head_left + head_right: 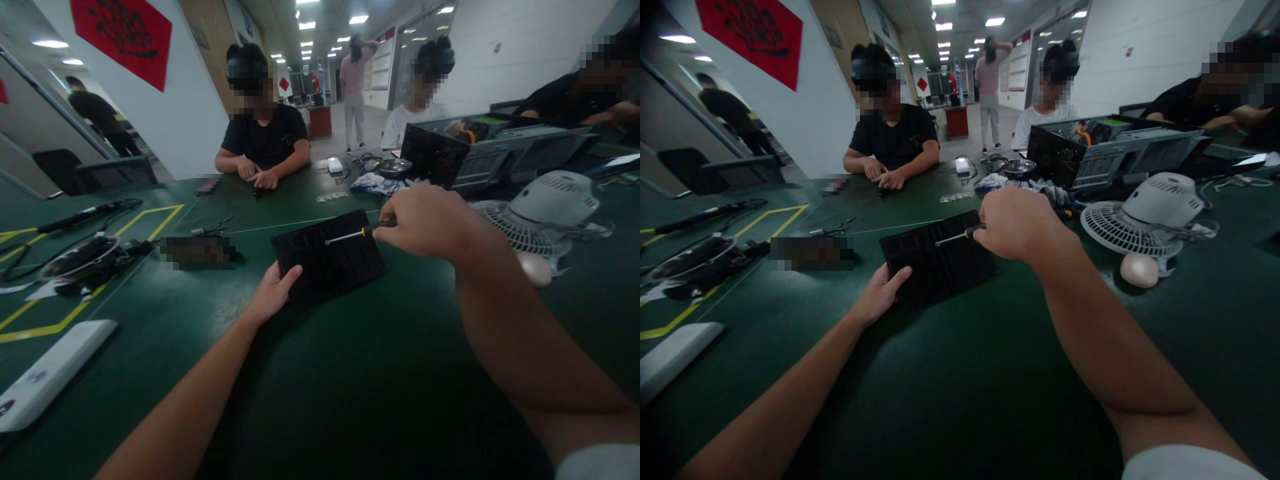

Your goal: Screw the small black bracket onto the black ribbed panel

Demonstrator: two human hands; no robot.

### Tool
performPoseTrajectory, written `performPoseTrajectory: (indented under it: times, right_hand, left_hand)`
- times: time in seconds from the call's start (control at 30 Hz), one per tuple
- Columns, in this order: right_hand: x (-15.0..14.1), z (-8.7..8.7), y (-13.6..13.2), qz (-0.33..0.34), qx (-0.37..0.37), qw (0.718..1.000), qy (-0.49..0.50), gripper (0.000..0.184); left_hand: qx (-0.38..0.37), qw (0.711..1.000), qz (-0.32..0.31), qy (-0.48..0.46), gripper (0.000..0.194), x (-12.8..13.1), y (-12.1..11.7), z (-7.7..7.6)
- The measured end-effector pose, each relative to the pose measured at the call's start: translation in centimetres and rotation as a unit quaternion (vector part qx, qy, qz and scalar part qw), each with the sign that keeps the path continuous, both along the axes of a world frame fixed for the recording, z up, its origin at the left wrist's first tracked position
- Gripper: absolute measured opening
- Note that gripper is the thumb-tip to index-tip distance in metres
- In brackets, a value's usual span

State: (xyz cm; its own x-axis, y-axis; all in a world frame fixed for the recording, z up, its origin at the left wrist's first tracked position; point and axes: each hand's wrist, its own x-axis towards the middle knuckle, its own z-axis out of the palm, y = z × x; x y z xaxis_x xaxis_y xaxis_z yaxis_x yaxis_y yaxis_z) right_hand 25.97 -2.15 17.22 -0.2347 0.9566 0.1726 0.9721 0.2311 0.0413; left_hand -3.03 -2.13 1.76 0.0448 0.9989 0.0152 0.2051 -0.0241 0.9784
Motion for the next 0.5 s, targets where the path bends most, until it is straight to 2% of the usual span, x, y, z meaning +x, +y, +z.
performPoseTrajectory:
  times: [0.13,0.23,0.33,0.5]
  right_hand:
    - [0.2,-0.3,0.3,0.026,-0.044,0.999,-0.015,0.053]
    - [0.5,-0.2,0.1,0.050,-0.043,0.998,0.000,0.041]
    - [0.9,0.2,-0.2,0.069,-0.007,0.997,0.015,0.032]
    - [1.2,0.8,-0.4,0.061,0.044,0.996,0.055,0.023]
  left_hand:
    - [-0.005,1.000,-0.003,-0.001,0.042,-0.1,0.1,-0.2]
    - [-0.001,1.000,-0.001,0.003,0.041,-0.1,0.1,-0.1]
    - [-0.004,1.000,0.000,0.007,0.042,-0.1,0.0,0.1]
    - [-0.002,1.000,-0.001,0.003,0.043,0.0,-0.1,0.3]
